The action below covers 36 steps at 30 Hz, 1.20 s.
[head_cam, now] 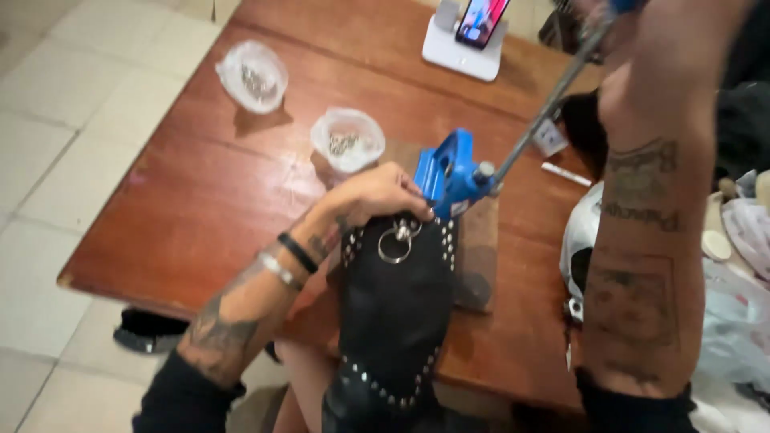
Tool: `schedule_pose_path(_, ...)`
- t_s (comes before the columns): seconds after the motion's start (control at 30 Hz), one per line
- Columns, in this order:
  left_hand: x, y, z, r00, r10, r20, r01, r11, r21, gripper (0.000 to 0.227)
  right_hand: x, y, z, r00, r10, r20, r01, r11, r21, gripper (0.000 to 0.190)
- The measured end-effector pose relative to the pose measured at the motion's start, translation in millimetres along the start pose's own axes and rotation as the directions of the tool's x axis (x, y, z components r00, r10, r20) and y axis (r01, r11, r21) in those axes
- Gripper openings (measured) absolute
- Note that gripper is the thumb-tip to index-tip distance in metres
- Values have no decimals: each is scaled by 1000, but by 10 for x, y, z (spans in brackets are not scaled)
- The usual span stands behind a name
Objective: The person is attaching metal studs and rings to leather boots using a press and punch tools.
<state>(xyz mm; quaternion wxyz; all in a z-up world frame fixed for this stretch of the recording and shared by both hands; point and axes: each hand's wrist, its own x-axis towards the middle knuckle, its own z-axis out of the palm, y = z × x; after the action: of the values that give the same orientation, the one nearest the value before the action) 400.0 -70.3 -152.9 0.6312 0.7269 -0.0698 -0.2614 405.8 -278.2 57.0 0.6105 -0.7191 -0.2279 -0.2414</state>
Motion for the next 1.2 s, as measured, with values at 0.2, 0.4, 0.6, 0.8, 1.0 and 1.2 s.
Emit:
schedule_pose_path(0.2,-286,104,-4,1000,-5,26,6,998,-61,16,-555,757,-359,939,296,174,-316,943,106,29)
schedule_pose_path(0.4,-1140,234,201,999,37,16,-35,994,-106,16,-1989,165,86,696,658,289,-693,720,30,18)
schedule_pose_path(0.6,-3010,728,723,941,308,-138,-302,951,68,12,-3161,-413,125,860,392,327,-489,817,306,19)
schedule_pose_path(0.8,-4072,727,1032,736,646,-203,-481,710,514,14,-3635,-893,326,931,-57,361,-220,701,678,8)
schedule_pose_path(1.0,-4030,273,976,822,268,-503,-137,949,282,17,-3318,-805,380,872,148,466,-310,905,292,15)
schedule_pose_path(1.2,-3937,-847,846,747,430,-507,-279,895,349,17,-1553,-216,1493,953,-45,299,123,961,-248,12)
